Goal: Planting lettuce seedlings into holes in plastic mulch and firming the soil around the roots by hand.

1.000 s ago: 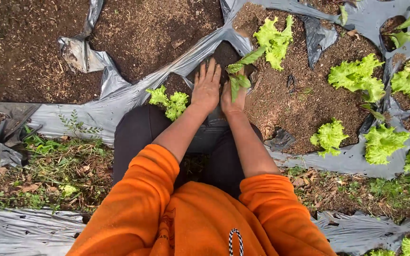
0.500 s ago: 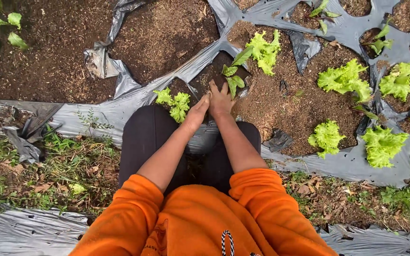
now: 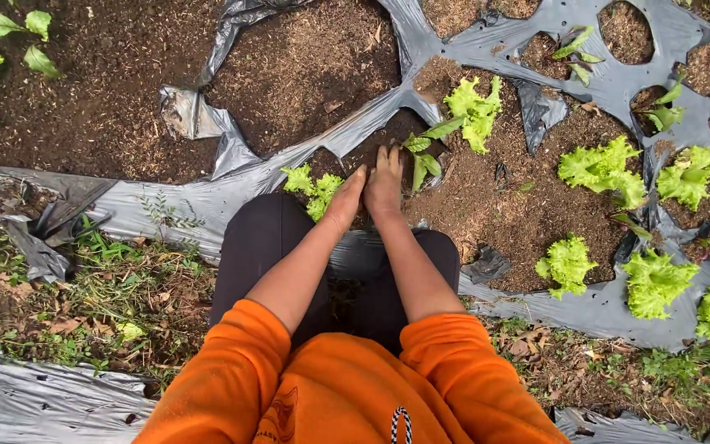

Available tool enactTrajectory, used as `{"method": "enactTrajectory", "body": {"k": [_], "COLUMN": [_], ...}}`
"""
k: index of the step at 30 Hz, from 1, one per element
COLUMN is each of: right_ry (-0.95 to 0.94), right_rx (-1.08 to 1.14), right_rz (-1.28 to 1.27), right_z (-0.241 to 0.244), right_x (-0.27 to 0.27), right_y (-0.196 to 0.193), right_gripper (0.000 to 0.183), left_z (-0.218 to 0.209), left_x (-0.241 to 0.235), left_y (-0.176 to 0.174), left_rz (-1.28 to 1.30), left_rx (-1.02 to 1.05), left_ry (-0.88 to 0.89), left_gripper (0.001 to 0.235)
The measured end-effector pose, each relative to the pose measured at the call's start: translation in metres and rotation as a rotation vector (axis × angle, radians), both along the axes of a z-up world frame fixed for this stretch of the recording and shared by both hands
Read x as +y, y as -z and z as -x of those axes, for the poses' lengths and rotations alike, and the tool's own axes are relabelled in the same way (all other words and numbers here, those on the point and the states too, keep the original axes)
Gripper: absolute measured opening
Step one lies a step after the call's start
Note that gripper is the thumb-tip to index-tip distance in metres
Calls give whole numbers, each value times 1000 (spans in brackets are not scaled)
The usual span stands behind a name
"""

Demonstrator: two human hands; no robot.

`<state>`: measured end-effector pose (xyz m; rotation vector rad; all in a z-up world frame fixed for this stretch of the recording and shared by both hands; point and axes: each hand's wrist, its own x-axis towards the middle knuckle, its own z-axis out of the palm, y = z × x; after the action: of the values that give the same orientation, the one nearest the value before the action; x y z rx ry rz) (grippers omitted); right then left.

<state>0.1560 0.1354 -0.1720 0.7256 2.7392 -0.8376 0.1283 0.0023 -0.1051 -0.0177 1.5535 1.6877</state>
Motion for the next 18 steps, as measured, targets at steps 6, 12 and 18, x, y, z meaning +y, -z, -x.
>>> {"method": "enactTrajectory", "body": {"k": [6, 12, 18], "right_ry": [-32, -172, 1], "right_rx": [-1, -296, -272], "right_rz": [-46, -275, -453], "right_z": [19, -37, -108], "right_x": [-3, 34, 82], "right_y": [-17, -40, -17], "right_gripper": [54, 48, 62], "left_z": [7, 9, 3], "left_x": [9, 6, -2], "left_y": [8, 6, 23], "left_rz": [-93, -291, -355], "left_rx": [-208, -411, -387], "left_ry": [-67, -162, -41], "left_gripper": [71, 73, 80]}}
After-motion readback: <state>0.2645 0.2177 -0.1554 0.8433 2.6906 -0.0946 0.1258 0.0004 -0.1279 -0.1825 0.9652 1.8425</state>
